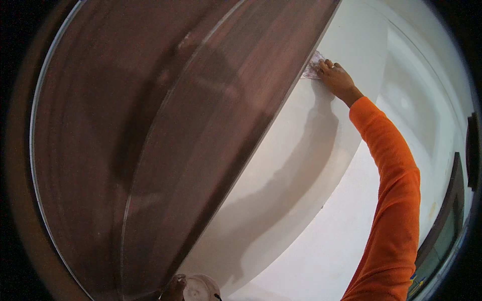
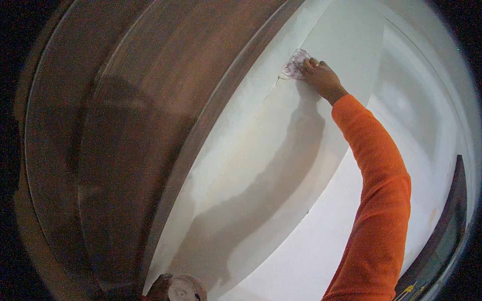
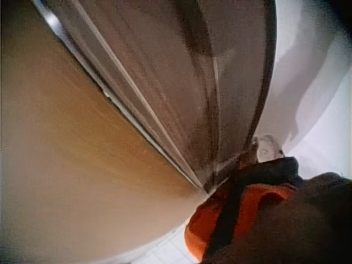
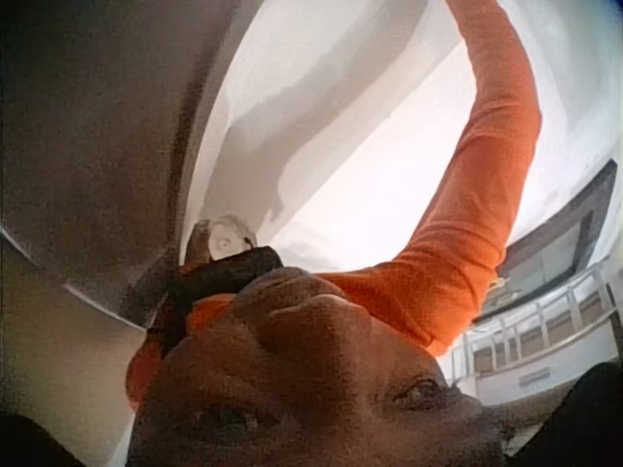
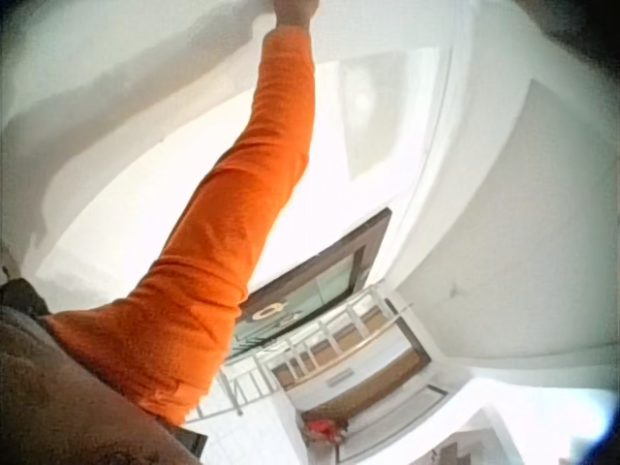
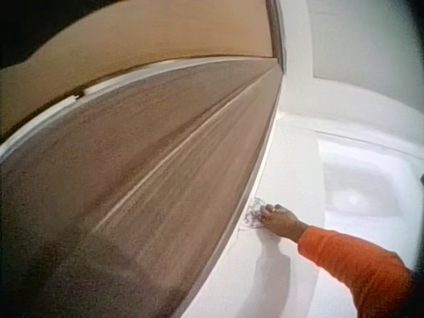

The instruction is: The person applies plaster to the upper edge of a wall using a putty knife and a container of joint compound, smoothing it along the seam.

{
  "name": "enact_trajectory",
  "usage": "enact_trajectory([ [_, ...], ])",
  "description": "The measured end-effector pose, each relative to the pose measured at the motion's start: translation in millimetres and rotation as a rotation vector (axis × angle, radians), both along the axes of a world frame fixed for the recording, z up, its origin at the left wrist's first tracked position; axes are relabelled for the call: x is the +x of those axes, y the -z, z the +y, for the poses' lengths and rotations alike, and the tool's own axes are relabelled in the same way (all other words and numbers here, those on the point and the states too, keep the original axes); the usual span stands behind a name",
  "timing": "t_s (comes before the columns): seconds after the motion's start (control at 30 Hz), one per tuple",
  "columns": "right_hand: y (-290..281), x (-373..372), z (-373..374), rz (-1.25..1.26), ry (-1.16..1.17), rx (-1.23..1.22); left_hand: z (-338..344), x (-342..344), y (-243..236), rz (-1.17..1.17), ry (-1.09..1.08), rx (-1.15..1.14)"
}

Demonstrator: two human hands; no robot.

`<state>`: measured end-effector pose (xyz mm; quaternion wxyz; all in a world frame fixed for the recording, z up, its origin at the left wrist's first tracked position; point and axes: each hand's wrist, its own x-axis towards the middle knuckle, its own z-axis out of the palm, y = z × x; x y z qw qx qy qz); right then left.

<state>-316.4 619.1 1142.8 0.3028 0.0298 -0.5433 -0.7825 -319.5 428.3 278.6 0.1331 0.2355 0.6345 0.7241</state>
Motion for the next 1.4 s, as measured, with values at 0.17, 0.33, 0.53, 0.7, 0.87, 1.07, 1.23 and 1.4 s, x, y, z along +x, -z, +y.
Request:
enact_trajectory([
  [0.17,10,0,-12,0.153,0.248,0.148,-9,0,2,0.013,0.009,0.008],
  [0.33,10,20,-81,0.303,0.352,-0.129,-22,-5,4,0.005,0.029,0.023],
  [0.53,-17,-13,-94,0.321,0.003,-0.525,-43,-10,-3,0.017,0.069,-0.006],
  [0.7,-3,-49,-87,0.175,-0.112,-0.616,-53,-13,-5,0.015,0.101,-0.028],
  [0.87,114,-29,-94,-0.006,0.023,-0.663,-49,-12,-2,0.021,0.107,-0.026],
  [1.07,179,35,-119,-0.172,-0.077,-0.818,-57,-11,3,0.036,0.080,-0.026],
  [1.23,109,86,-115,-0.302,-0.453,-1.505,-50,-5,2,0.042,0.092,0.003],
  [1.4,103,82,-95,-0.231,-0.445,-1.166,-43,1,8,0.037,0.046,0.005],
])
